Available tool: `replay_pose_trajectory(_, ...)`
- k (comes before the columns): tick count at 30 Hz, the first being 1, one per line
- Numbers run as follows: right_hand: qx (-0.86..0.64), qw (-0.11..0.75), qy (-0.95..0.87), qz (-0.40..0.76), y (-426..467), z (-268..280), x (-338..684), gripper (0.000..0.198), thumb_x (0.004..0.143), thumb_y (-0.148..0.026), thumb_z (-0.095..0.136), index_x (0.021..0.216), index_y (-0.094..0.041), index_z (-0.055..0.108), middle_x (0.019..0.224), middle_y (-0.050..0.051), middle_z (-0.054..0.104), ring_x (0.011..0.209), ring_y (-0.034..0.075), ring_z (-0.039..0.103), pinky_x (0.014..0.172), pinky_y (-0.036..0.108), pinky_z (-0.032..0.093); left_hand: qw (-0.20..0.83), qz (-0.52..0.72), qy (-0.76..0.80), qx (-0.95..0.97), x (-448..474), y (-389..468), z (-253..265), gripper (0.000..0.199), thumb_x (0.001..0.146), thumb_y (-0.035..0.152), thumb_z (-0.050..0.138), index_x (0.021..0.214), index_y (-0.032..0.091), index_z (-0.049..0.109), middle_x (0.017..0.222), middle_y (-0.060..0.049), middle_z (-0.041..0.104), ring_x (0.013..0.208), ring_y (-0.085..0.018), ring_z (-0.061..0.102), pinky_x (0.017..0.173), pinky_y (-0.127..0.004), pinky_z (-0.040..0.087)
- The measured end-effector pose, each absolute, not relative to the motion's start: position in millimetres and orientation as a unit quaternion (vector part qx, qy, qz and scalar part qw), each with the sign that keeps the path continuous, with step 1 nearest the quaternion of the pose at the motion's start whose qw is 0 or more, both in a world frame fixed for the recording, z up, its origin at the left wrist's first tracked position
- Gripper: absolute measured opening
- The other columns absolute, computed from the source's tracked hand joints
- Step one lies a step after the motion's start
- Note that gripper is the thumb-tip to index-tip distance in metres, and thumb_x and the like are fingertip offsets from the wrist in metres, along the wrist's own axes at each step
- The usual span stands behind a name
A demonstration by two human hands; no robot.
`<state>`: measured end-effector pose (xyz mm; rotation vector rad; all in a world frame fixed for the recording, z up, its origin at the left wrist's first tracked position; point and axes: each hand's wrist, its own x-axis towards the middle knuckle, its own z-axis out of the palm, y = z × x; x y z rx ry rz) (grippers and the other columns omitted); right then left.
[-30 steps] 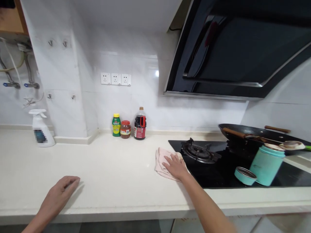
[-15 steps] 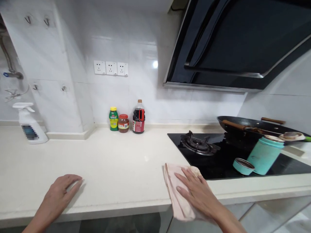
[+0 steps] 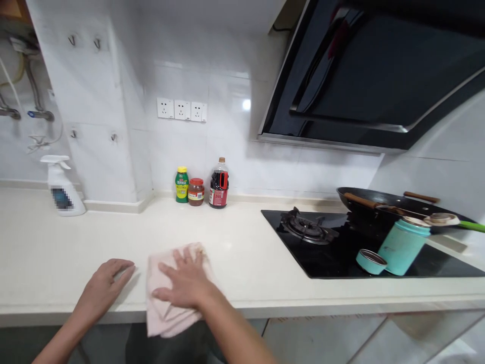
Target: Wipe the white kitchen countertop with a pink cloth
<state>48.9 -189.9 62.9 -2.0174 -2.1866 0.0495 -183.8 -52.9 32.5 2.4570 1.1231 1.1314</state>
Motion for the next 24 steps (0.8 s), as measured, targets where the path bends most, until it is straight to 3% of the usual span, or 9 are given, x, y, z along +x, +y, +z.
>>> replay_pose_trajectory(3, -0.629, 0.094, -0.771, 0.015, -192.5, 60.6, 14.2, 0.052, 0.096, -0.048, 0.063, 0.140, -0.023, 0.051, 0.151, 0.010, 0.043, 0.135, 0.035, 0.043, 0.112, 0.062, 0.036, 0.138, 0.393, 0.396, 0.818, -184.3, -55.1, 35.8, 0.043, 0.084, 0.058, 0.046, 0.086, 0.022, 0.071, 0.095, -0.008, 0.075, 0.099, -0.027, 0.067, 0.092, -0.039, 0.052)
replay_pose_trajectory(7, -0.592, 0.117, -0.797, 0.008, -213.8, 48.9, 9.7, 0.064, 0.094, -0.048, 0.066, 0.150, -0.038, 0.037, 0.161, 0.006, 0.031, 0.147, 0.035, 0.026, 0.119, 0.065, 0.020, 0.171, 0.395, 0.421, 0.798, -186.1, -56.6, 38.4, 0.045, 0.082, 0.059, 0.047, 0.088, 0.021, 0.071, 0.097, -0.008, 0.074, 0.097, -0.027, 0.068, 0.091, -0.038, 0.052)
replay_pose_trajectory(10, -0.599, 0.142, -0.788, -0.023, -232.1, 29.7, 36.9, 0.086, 0.083, -0.046, 0.080, 0.153, -0.041, 0.030, 0.162, 0.005, 0.029, 0.149, 0.034, 0.021, 0.120, 0.063, 0.018, 0.180, 0.385, 0.436, 0.793, -186.7, -58.4, 39.3, 0.045, 0.082, 0.059, 0.048, 0.090, 0.021, 0.071, 0.101, -0.008, 0.075, 0.098, -0.028, 0.068, 0.089, -0.037, 0.052)
replay_pose_trajectory(14, -0.673, 0.094, -0.732, -0.042, -269.8, -0.7, 102.6, 0.098, 0.066, -0.052, 0.091, 0.149, -0.040, 0.040, 0.161, 0.004, 0.033, 0.148, 0.035, 0.024, 0.120, 0.061, 0.020, 0.183, 0.372, 0.441, 0.796, -186.0, -60.7, 40.4, 0.044, 0.084, 0.058, 0.048, 0.093, 0.022, 0.071, 0.103, -0.007, 0.075, 0.098, -0.028, 0.067, 0.086, -0.036, 0.053)
replay_pose_trajectory(16, -0.719, 0.082, -0.682, -0.107, -299.3, -10.5, 139.6, 0.094, 0.064, -0.049, 0.093, 0.145, -0.038, 0.047, 0.159, 0.003, 0.036, 0.147, 0.035, 0.027, 0.121, 0.056, 0.022, 0.185, 0.368, 0.442, 0.797, -185.6, -61.1, 40.8, 0.044, 0.083, 0.059, 0.048, 0.093, 0.022, 0.071, 0.103, -0.007, 0.075, 0.098, -0.028, 0.067, 0.085, -0.036, 0.053)
replay_pose_trajectory(18, -0.761, 0.096, -0.611, -0.196, -332.5, -13.5, 172.9, 0.071, 0.076, -0.049, 0.084, 0.140, -0.039, 0.053, 0.157, 0.000, 0.040, 0.145, 0.031, 0.032, 0.120, 0.050, 0.026, 0.184, 0.366, 0.439, 0.799, -185.4, -61.1, 41.0, 0.045, 0.083, 0.058, 0.048, 0.093, 0.022, 0.071, 0.104, -0.007, 0.074, 0.099, -0.028, 0.067, 0.086, -0.037, 0.052)
replay_pose_trajectory(20, -0.785, 0.104, -0.566, -0.228, -363.7, -10.2, 199.2, 0.052, 0.090, -0.048, 0.070, 0.137, -0.032, 0.055, 0.154, 0.006, 0.042, 0.139, 0.031, 0.039, 0.116, 0.054, 0.032, 0.179, 0.367, 0.435, 0.803, -185.3, -61.1, 40.9, 0.046, 0.083, 0.059, 0.047, 0.093, 0.021, 0.072, 0.105, -0.007, 0.074, 0.101, -0.029, 0.067, 0.087, -0.037, 0.052)
replay_pose_trajectory(24, -0.813, 0.108, -0.514, -0.250, -405.2, 1.7, 230.5, 0.044, 0.098, -0.046, 0.061, 0.136, -0.025, 0.054, 0.149, 0.010, 0.044, 0.133, 0.031, 0.045, 0.110, 0.057, 0.039, 0.151, 0.366, 0.419, 0.817, -184.6, -61.7, 39.7, 0.045, 0.084, 0.058, 0.047, 0.092, 0.021, 0.072, 0.103, -0.008, 0.075, 0.102, -0.029, 0.066, 0.089, -0.038, 0.052)
